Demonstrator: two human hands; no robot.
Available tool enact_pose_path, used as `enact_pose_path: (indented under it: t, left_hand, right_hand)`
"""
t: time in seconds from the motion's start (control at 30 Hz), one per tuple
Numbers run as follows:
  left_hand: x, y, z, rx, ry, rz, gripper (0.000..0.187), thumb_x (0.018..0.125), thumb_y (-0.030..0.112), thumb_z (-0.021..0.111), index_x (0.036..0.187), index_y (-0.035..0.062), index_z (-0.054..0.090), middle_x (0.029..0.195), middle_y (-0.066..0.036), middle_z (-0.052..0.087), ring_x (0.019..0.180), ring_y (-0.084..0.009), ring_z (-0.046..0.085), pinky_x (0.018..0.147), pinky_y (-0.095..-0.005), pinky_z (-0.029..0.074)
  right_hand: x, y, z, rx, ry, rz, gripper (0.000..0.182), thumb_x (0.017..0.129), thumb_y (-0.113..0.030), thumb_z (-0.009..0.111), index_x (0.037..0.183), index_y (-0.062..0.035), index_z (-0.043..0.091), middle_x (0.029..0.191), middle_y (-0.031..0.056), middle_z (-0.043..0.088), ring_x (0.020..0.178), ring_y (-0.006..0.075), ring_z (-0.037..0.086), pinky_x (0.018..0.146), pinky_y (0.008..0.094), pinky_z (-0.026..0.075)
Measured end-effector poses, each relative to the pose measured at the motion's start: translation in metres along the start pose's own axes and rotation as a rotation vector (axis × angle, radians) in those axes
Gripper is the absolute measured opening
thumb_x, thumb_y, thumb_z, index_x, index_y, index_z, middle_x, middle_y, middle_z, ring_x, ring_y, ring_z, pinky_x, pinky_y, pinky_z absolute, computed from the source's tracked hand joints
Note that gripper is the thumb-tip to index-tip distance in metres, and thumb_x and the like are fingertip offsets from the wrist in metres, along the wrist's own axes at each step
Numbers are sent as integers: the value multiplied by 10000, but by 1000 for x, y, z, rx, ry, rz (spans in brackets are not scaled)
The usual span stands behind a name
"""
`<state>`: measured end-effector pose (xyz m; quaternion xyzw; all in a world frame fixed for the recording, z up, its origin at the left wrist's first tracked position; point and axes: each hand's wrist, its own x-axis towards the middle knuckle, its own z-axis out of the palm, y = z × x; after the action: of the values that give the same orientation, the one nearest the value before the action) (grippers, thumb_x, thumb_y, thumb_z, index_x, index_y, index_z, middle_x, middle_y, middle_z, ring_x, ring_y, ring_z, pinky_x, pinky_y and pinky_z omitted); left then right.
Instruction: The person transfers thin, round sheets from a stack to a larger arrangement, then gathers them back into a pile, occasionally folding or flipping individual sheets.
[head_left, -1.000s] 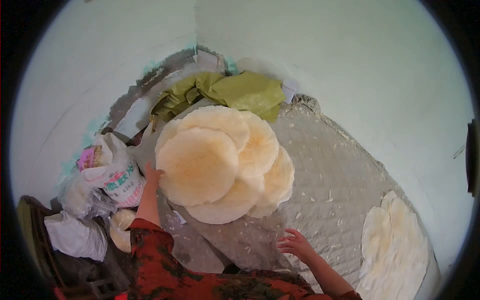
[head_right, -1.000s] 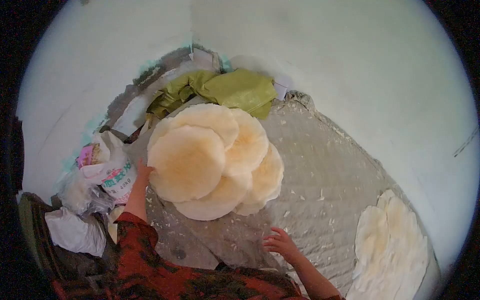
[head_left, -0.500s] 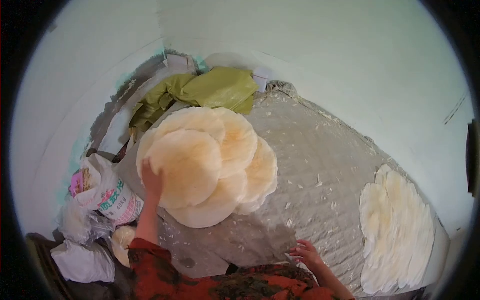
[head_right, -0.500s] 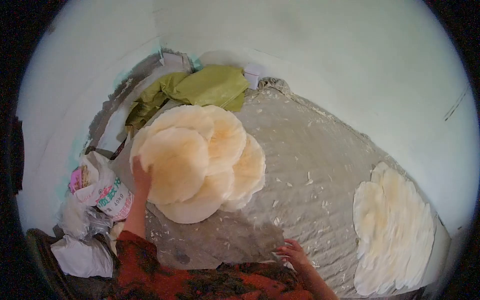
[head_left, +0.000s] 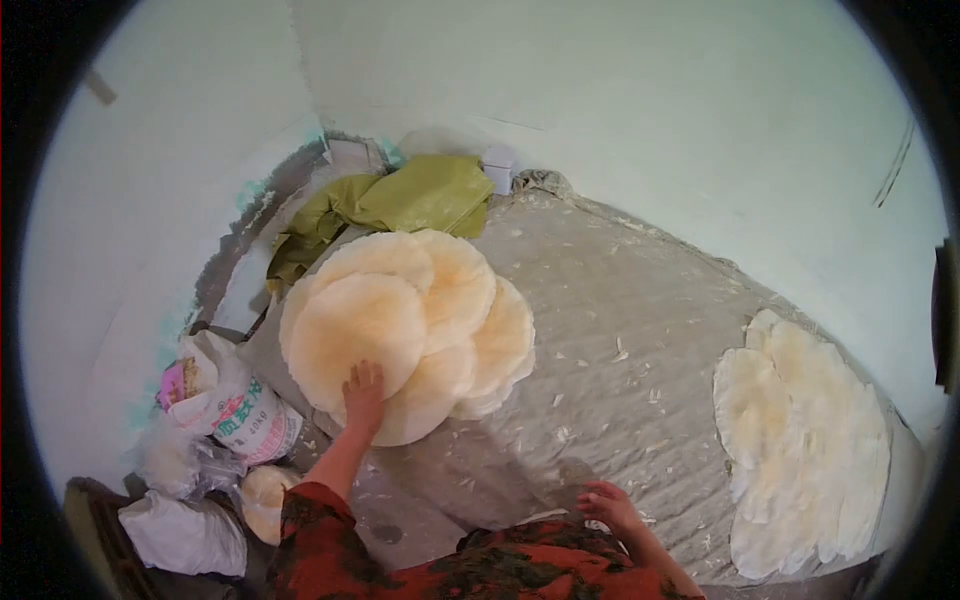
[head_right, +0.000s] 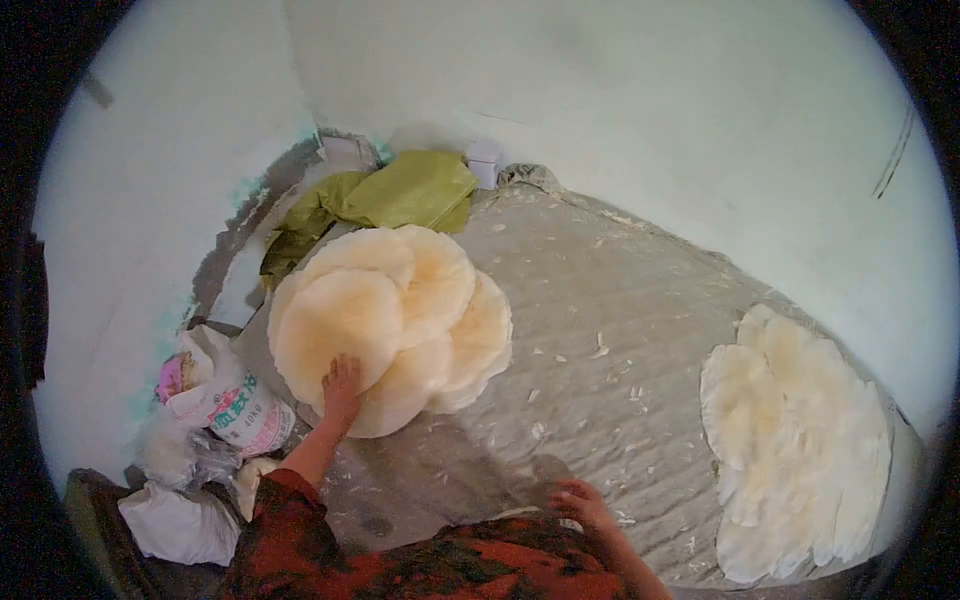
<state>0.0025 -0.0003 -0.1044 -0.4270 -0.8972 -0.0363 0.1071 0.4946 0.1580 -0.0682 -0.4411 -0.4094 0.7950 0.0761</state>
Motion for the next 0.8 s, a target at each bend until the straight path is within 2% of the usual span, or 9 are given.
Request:
enact_pose_path:
  t: [0.07, 0.13, 0.17, 0.23, 0.33, 0.47, 0.6, 0.67, 0.8]
  left_hand:
    - [1, -7, 0, 68, 21, 59, 535, 746, 114, 545, 1257, 29, 409, 1315, -197, 388, 1188, -373, 406, 915, -507, 369]
    - [18, -3, -17, -62, 26, -62, 432, 752, 82, 519, 1176, 5, 479, 1217, -182, 493, 1064, -335, 520, 825, -438, 449]
    - [27, -1, -27, -60, 22, -57, 432, 752, 82, 519, 1176, 5, 479, 1217, -182, 493, 1064, -335, 520, 825, -438, 449]
    - [40, 4, -45, -117, 422, 48, 390, 740, 69, 516, 1126, 8, 523, 1155, -171, 540, 1029, -304, 550, 765, -398, 480]
    - [45, 14, -25, 41, 429, 134, 381, 727, 59, 523, 1105, 23, 540, 1123, -167, 556, 1032, -288, 553, 740, -384, 489]
    - [42, 37, 13, -63, 228, 7, 381, 745, 78, 521, 1124, 41, 531, 1141, -120, 555, 1053, -267, 542, 758, -409, 477]
    - [61, 55, 12, -50, 217, -75, 383, 776, 132, 520, 1152, 57, 512, 1177, -106, 531, 1092, -253, 516, 755, -424, 477]
    - [66, 58, 3, -15, 34, -88, 408, 797, 192, 520, 1182, 63, 485, 1214, -110, 501, 1128, -252, 485, 771, -446, 468]
    - [51, 58, 0, -48, 40, -68, 432, 801, 224, 526, 1199, 63, 469, 1232, -113, 484, 1146, -262, 467, 801, -493, 445]
  right_hand:
    - [-1, 8, -7, 19, 40, 9, 396, 829, -183, 598, 1175, -42, 466, 1010, 128, 596, 890, 232, 598, 743, 337, 487]
    - [-4, 8, -12, 19, 32, 7, 384, 823, -174, 599, 1161, -40, 476, 1012, 124, 596, 888, 229, 599, 737, 335, 489]
    - [-8, 9, -16, 8, 33, 12, 371, 817, -164, 601, 1146, -39, 486, 1013, 121, 596, 886, 226, 599, 731, 333, 490]
    - [-12, 10, -20, 28, 53, 7, 364, 812, -155, 601, 1139, -41, 489, 1011, 119, 596, 882, 227, 600, 729, 333, 490]
    - [-11, 18, -23, 41, 70, 3, 344, 817, -144, 590, 1128, -38, 490, 1010, 116, 599, 879, 227, 599, 734, 340, 486]
    - [-16, 18, -21, 16, 78, 12, 329, 825, -145, 580, 1123, -37, 491, 1007, 111, 605, 876, 218, 599, 730, 342, 482]
    - [-23, 20, -27, -5, 78, 21, 327, 827, -140, 577, 1126, -38, 491, 1004, 111, 606, 871, 214, 599, 722, 339, 482]
    - [-25, 18, -26, -17, 75, 22, 324, 828, -142, 579, 1121, -35, 494, 1002, 111, 607, 868, 215, 601, 714, 337, 484]
    - [-22, 24, -26, 28, 87, 7, 338, 820, -153, 596, 1116, -28, 489, 985, 112, 601, 843, 229, 608, 701, 326, 493]
